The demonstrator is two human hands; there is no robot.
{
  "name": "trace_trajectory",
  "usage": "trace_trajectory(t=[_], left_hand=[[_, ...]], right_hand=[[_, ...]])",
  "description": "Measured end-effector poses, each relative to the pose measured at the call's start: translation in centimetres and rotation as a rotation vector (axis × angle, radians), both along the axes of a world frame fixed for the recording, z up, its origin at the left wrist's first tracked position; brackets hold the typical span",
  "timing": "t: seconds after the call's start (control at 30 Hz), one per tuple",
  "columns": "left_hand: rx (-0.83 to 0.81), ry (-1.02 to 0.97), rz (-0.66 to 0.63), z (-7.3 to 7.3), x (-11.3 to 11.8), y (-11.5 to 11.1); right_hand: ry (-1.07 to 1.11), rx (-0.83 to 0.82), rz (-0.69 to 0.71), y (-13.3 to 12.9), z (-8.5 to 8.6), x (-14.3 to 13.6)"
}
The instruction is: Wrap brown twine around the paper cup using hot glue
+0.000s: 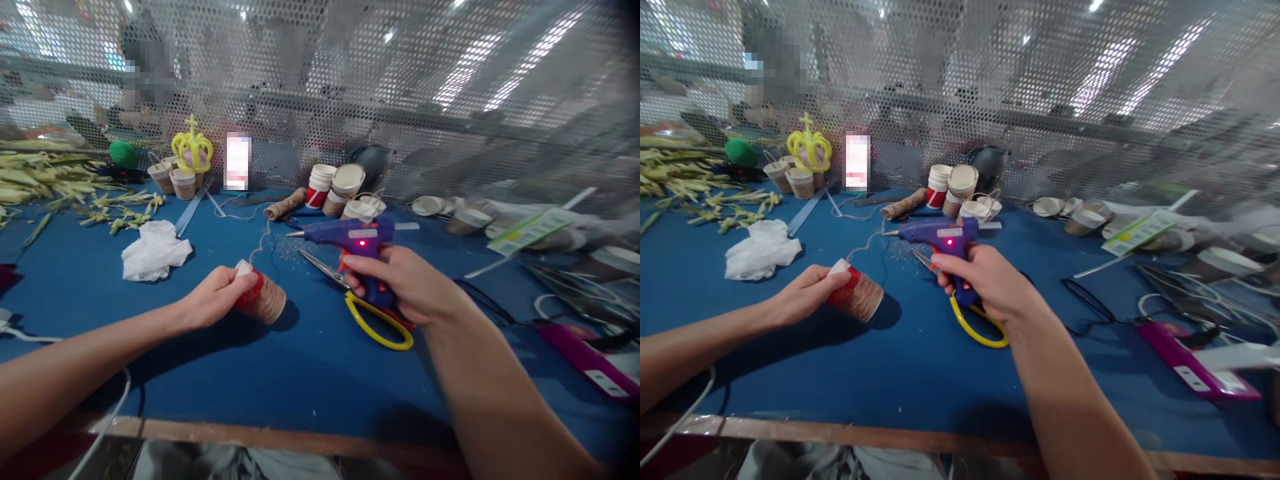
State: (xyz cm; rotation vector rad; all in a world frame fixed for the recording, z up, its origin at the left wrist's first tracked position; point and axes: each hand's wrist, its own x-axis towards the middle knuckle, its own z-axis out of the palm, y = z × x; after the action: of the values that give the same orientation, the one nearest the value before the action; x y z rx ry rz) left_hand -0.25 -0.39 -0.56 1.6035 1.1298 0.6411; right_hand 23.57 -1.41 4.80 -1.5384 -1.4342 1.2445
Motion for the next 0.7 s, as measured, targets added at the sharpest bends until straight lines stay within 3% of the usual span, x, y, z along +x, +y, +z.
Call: trace_trajectory(t=[0.2,0.37,0.53,0.7], left_hand=[[-0.026,0.022,0.004,-0.1,-0.5,1.0],[-0.056,-0.051,-0.038,0.2,-0.5,1.1],[-0.093,-0.064,-0.017,0.7,-0.3,1.0],[-0.076,-0.043,0.022,0.6,-0.2,1.2]], right_hand=[[-0.206,0.128,0.198,-2.5,-1.3,-2.3],[-0.413,0.178,0.185,-3.5,-1.9,-3.0],[-0.542,0.436,0.229,-3.6,-1.9,-3.4],[-0.529,0.407,0.277,-3.8,-1.6,-3.8]])
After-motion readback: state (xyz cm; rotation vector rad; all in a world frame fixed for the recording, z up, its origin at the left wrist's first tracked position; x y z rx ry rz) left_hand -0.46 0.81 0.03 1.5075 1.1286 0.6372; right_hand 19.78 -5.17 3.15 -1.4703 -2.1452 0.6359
